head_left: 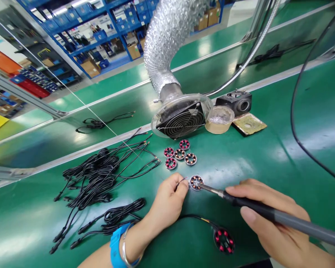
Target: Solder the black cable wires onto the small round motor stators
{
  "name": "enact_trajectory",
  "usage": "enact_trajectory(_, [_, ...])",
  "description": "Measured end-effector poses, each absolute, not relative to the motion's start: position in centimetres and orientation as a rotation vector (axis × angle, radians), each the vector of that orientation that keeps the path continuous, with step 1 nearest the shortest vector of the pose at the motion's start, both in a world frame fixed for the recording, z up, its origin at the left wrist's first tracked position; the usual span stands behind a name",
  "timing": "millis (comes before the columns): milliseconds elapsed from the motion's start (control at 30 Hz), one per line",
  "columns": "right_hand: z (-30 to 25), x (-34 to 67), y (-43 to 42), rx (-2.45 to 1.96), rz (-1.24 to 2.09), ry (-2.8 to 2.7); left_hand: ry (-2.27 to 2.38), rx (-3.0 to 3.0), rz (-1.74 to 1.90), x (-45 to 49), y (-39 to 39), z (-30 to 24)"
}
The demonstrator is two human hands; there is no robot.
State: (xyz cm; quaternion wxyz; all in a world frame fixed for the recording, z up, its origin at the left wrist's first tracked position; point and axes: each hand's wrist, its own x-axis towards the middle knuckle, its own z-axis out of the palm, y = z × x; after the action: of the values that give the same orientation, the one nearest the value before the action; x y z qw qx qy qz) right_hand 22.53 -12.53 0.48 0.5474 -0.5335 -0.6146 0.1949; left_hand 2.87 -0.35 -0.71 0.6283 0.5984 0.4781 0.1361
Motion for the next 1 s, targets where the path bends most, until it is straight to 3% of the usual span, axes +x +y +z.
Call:
enact_trajectory(533, [0.5, 21.4, -11.9, -1.234, 0.565, -1.370, 1.121, 1.452, 0.291, 3.0, -0.5, -0.2])
enact_trajectory(1000, [0.4, 21.3, -12.3, -1.209, 0.454, -1.481, 1.119, 1.469, 0.272, 2.9, -0.4, -0.2])
